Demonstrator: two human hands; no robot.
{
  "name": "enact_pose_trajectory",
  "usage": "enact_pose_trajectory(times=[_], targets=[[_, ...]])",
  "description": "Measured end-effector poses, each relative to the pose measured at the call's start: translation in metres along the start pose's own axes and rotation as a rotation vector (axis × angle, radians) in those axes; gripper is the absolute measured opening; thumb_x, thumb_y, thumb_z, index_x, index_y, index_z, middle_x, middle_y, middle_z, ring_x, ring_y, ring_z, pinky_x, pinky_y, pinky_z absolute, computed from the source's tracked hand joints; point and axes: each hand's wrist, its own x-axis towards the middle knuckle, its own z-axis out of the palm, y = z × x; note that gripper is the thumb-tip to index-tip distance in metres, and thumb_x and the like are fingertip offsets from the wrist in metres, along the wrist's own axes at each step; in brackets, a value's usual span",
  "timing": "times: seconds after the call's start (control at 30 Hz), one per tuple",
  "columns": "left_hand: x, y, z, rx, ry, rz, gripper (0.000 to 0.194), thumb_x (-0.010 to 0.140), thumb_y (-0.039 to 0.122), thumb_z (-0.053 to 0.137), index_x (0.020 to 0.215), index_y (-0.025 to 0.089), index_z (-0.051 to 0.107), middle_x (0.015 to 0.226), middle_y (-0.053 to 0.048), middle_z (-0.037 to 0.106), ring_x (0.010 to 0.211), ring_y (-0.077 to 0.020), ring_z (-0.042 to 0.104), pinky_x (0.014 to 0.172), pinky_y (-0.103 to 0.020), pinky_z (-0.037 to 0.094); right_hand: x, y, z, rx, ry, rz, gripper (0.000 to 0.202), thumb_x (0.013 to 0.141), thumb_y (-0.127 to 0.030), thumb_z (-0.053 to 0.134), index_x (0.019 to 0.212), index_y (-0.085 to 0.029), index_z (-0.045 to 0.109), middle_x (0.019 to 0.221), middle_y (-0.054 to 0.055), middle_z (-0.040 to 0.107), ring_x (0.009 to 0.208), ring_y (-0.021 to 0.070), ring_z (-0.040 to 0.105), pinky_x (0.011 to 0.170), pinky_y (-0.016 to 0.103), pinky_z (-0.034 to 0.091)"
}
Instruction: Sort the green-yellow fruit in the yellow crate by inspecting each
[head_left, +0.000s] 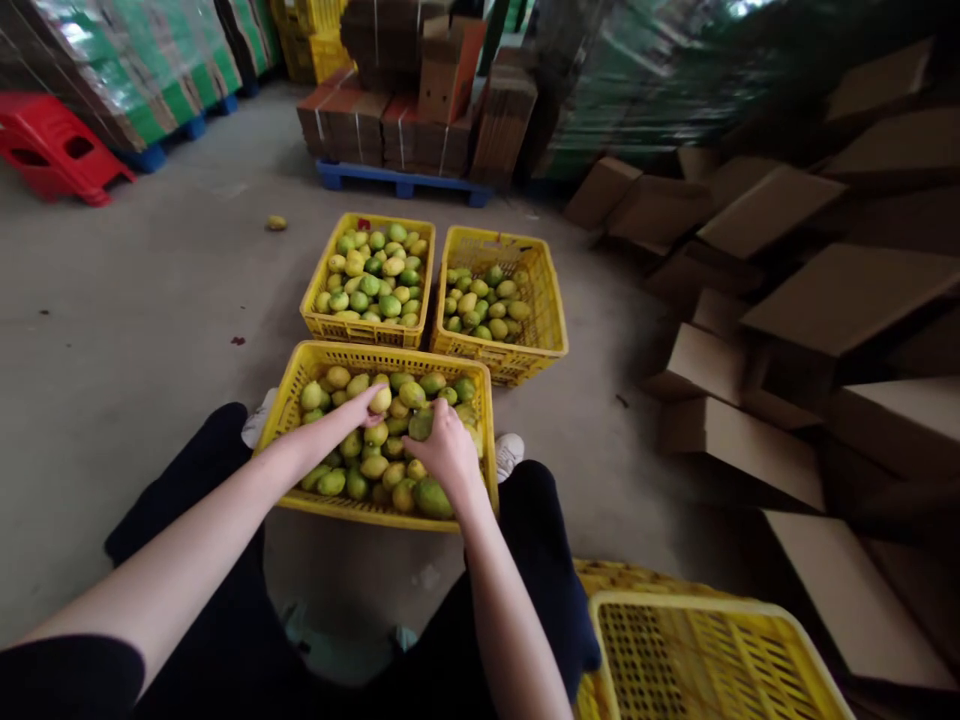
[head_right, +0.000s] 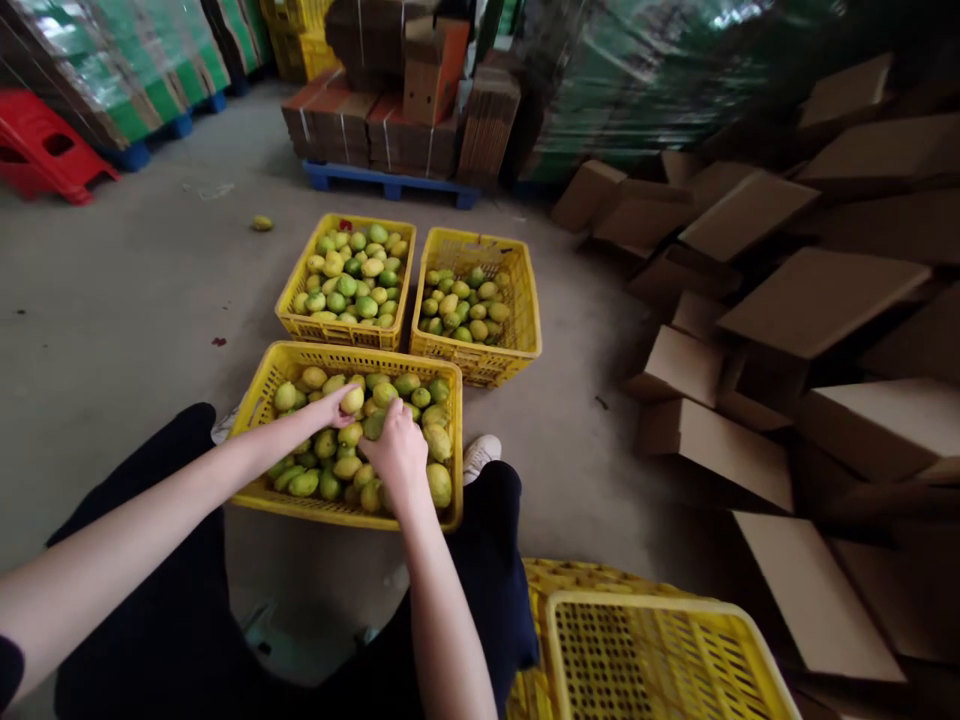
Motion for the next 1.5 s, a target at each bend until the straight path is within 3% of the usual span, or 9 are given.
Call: enact_pose_trajectory(times=[0.2,0.3,0.43,0.57,0.7,0.83,1.07,1.33,1.5], targets=[[-0.065,0.070,0.037,0.040,0.021,0.006,0.031,0.097,0.042,0.056,0.097,0.012,0.065,0.072,-0.008,0.068,0.061,-0.0161,0.064,0.059,-0.024,0.055,0.024,0.000,-0.002,0.613,0.341,-0.109,0.051,0.054,-0.024,0.085,0.100,-0.024,0.064,0.109,0.005,0.061,0.106,0.0271,0.061,0.099,0.044,0.051],[-0.121,0.083,0.037,-0.086,-0.146,0.120,0.041,0.095,0.049,0.054,0.103,0.011,0.067,0.084,-0.013,0.073,0.068,-0.0184,0.067,0.065,-0.028,0.059,0.020,-0.009,-0.004,1.027,0.247,-0.086,0.052,0.054,-0.037,0.086,0.099,-0.024,0.064,0.095,0.000,0.064,0.093,0.0230,0.064,0.085,0.040,0.057],[-0.166,0.066,0.014,-0.146,-0.225,0.211,0.030,0.086,0.039,0.064,0.101,0.013,0.066,0.082,-0.010,0.072,0.061,-0.0175,0.065,0.054,-0.026,0.054,0.003,-0.023,0.000,1.405,0.084,0.037,0.046,0.061,-0.051,0.080,0.094,-0.023,0.064,0.087,-0.001,0.065,0.076,0.0194,0.066,0.054,0.029,0.057],[-0.168,0.039,0.002,-0.068,-0.240,0.252,0.031,0.074,0.036,0.071,0.096,0.015,0.065,0.076,-0.006,0.069,0.056,-0.0165,0.060,0.046,-0.025,0.047,-0.005,-0.024,0.011,1.378,0.067,0.108,0.040,0.064,-0.053,0.079,0.085,-0.023,0.062,0.075,-0.003,0.064,0.062,0.0167,0.063,0.042,0.025,0.049],[-0.167,0.026,0.010,0.138,-0.259,0.352,0.045,0.072,0.046,0.075,0.105,0.016,0.066,0.085,-0.006,0.069,0.069,-0.0188,0.062,0.050,-0.025,0.045,-0.005,-0.020,0.020,1.351,0.076,0.027,0.041,0.069,-0.059,0.077,0.077,-0.022,0.062,0.066,-0.004,0.061,0.062,0.0163,0.063,0.051,0.027,0.051],[-0.176,0.022,0.008,0.259,-0.266,0.536,0.047,0.074,0.049,0.072,0.110,0.020,0.066,0.109,-0.007,0.069,0.100,-0.0257,0.064,0.072,-0.030,0.053,-0.007,-0.022,0.025,1.292,0.243,-0.163,0.037,0.076,-0.058,0.071,0.077,-0.022,0.068,0.075,0.000,0.068,0.079,0.0198,0.067,0.074,0.031,0.055],[-0.184,0.015,0.005,0.454,-0.257,0.928,0.056,0.063,0.022,0.089,0.114,0.022,0.066,0.131,-0.010,0.062,0.129,-0.0289,0.056,0.108,-0.038,0.047,-0.013,-0.019,0.022,0.888,0.593,-0.426,0.032,0.079,-0.048,0.072,0.099,-0.023,0.069,0.098,0.003,0.072,0.094,0.0235,0.065,0.091,0.039,0.052],[-0.190,0.019,0.015,0.227,-0.177,0.826,0.054,0.052,0.000,0.089,0.099,0.020,0.073,0.129,-0.008,0.066,0.134,-0.0265,0.053,0.110,-0.029,0.045,-0.021,-0.019,0.020,0.660,0.684,-0.543,0.034,0.080,-0.044,0.073,0.107,-0.027,0.063,0.113,0.008,0.067,0.111,0.0289,0.062,0.105,0.050,0.047],[-0.183,0.024,0.012,0.206,-0.171,0.734,0.053,0.051,0.002,0.091,0.098,0.019,0.074,0.115,-0.007,0.071,0.116,-0.0245,0.064,0.093,-0.024,0.052,-0.016,-0.021,0.014,0.884,0.596,-0.374,0.032,0.076,-0.049,0.073,0.094,-0.025,0.063,0.097,0.004,0.068,0.099,0.0248,0.063,0.095,0.042,0.053]])
